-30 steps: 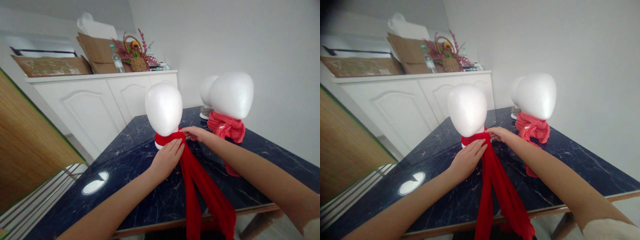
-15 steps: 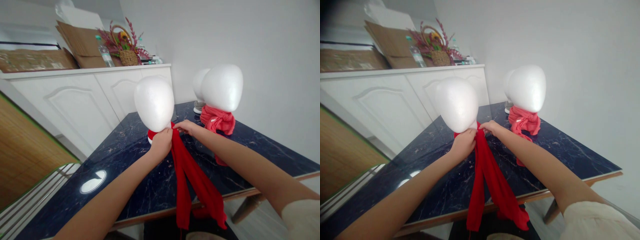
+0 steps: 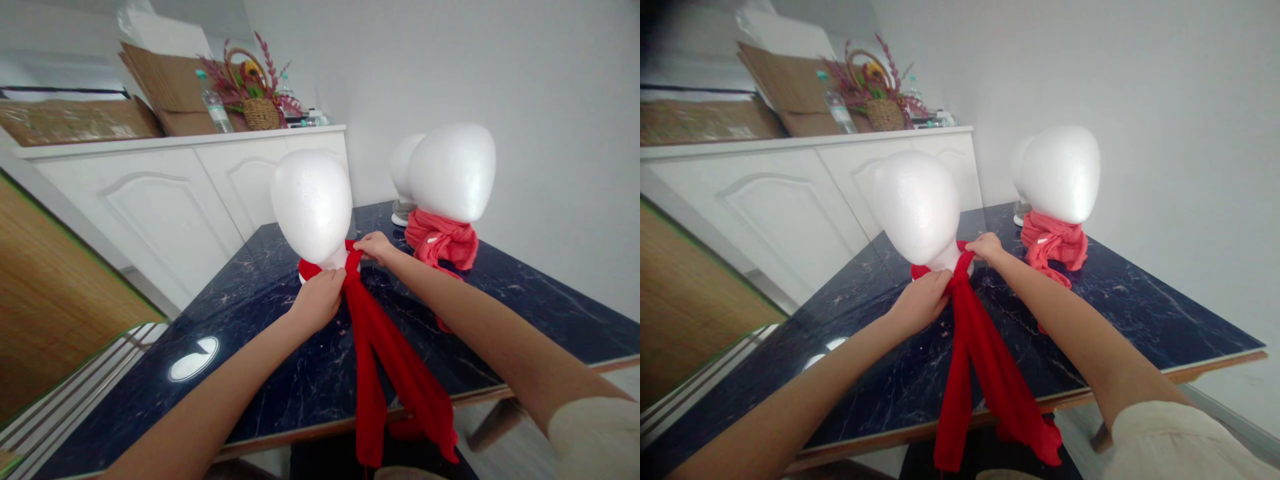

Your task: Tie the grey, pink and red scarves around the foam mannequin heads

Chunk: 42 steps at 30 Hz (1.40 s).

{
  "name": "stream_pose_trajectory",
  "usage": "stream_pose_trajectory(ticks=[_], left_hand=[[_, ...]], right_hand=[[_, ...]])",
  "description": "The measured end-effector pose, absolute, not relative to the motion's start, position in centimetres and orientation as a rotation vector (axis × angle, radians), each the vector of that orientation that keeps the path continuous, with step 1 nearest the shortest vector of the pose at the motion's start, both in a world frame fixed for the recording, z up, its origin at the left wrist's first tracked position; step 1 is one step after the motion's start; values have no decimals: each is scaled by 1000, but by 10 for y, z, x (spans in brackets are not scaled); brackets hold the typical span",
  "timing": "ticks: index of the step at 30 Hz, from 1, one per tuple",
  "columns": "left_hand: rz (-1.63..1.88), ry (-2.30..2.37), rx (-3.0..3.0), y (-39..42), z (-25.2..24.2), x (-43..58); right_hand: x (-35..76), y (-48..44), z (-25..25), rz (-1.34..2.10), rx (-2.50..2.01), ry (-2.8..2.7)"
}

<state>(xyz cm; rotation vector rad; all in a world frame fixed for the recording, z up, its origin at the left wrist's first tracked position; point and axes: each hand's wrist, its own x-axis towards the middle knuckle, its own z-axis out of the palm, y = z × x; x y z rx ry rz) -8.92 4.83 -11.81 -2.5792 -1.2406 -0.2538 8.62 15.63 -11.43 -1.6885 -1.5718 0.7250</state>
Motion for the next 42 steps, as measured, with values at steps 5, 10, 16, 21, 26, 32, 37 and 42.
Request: stream_pose_trajectory(ticks=[5,10,16,21,26,32,37,42], left_hand=[[-233,-1299,-2688,46,-120,-107],[-259,-1158,-3013,56,-109,-133],[-338,-1288,-3031,64,-107,-140],[-356,-1297,-2925,58,-116,-135],[-414,-1243,-2940,55,-119,-135],[-352,-1141,-3129,53,-112,-149],[-104,-1251,-3449,53,-90,-182],[49,-1507,-3321,72,-76,-231]], right_hand=[[103,162,-106,477,-1767,-1690],[96,158,-102,205,-1737,-1917],[88,139,-99,72,-1755,-2075],[95,92,-94,-29,-1627,-2265],[86,67,-100,-409,-1185,-2708],[96,88,-103,-536,-1064,-2760],[126,110,-104,-484,-1351,-2621],[146,125,-107,-475,-1545,-2538]])
